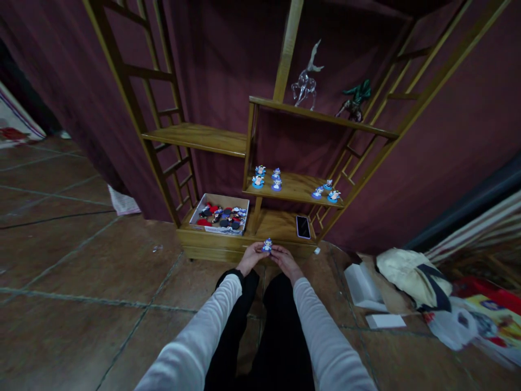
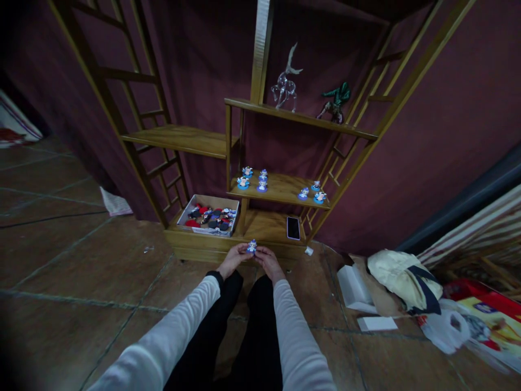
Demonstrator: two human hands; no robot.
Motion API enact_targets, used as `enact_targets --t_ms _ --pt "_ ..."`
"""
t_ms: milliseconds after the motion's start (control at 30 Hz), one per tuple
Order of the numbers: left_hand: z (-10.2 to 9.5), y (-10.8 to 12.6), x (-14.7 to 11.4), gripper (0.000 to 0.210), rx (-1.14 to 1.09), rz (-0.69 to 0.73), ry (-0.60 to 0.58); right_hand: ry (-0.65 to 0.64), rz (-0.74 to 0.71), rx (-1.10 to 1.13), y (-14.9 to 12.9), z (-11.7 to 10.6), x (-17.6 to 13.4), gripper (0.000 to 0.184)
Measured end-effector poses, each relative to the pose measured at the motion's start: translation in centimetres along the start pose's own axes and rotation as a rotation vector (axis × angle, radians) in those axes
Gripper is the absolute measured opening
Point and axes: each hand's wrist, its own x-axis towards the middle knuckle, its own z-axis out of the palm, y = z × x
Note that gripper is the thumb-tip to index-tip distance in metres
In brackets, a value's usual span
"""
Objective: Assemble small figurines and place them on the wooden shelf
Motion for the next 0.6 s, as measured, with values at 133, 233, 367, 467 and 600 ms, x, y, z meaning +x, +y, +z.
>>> enact_targets --t_ms 133,233,367,467,600 --pt "0.2 0.4 -0.3 0.042 0.032 0.028 0.012 -0.009 0.0 -0.029 -0.2 0.3 -0.5 0.029" --pt "0.3 0.5 -0.5 0.041 0.054 0.042 -0.016 -0.009 -0.008 -0.04 -0.1 0.4 -0.6 0.03" --pt "0.3 0.2 -0.7 0.041 0.04 0.085 0.037 -0.001 -0.017 -0.044 0.2 0.5 -0.6 0.029" --pt "0.2 0.0 -1.1 0.038 0.088 0.147 0.117 0.001 -0.016 -0.043 0.5 0.6 -0.5 0.028" --pt "0.2 0.2 -2.2 0.028 0.305 0.204 0.144 0.017 -0.004 -0.042 0.7 0.8 -0.5 0.027"
